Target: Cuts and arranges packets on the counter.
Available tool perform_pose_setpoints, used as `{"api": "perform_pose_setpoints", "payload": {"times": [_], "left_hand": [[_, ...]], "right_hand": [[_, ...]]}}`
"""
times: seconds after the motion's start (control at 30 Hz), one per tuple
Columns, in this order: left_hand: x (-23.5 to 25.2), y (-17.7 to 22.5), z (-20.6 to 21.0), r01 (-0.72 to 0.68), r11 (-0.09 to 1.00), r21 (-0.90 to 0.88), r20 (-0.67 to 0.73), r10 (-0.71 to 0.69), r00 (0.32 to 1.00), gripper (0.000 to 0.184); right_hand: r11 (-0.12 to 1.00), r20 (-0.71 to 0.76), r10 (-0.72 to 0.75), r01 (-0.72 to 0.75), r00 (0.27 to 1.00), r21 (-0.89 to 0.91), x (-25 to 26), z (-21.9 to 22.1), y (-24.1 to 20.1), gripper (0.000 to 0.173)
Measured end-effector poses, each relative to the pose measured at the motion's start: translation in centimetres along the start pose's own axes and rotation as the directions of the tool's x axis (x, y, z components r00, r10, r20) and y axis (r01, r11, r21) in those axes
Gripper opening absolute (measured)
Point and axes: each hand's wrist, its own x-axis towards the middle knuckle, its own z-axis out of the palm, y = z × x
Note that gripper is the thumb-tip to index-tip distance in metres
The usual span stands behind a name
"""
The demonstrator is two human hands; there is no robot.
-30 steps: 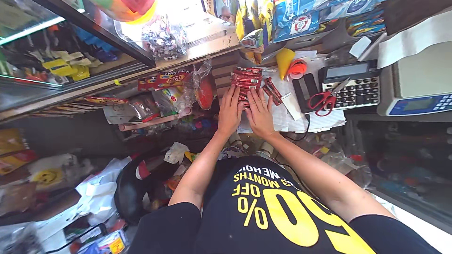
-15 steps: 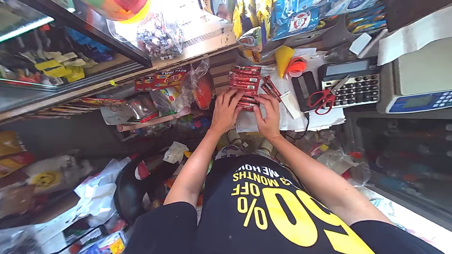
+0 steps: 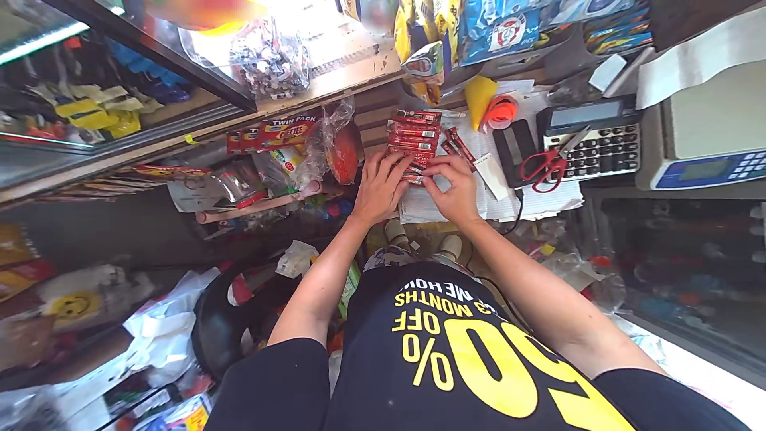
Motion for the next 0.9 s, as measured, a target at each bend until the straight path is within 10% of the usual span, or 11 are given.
{"api": "perform_pose_setpoints", "payload": {"times": [0.67,0.9], "left_hand": [[1.0,0.8,0.6,-0.032,0.996,0.085,-0.108,0.042,0.993,0.039],[2.1,1.9,0.5,-0.038,0.988,0.147,-0.054,0.047,0.997,0.043]], "right_hand": [[1.000,0.063,-0.011,0.011,0.998,0.005,0.0,-1.4,1.3,0.030],[0.849,0.045,0.377,-0.325,0.925,-0.416,3.3,-4.1,2.9,0.046]]}}
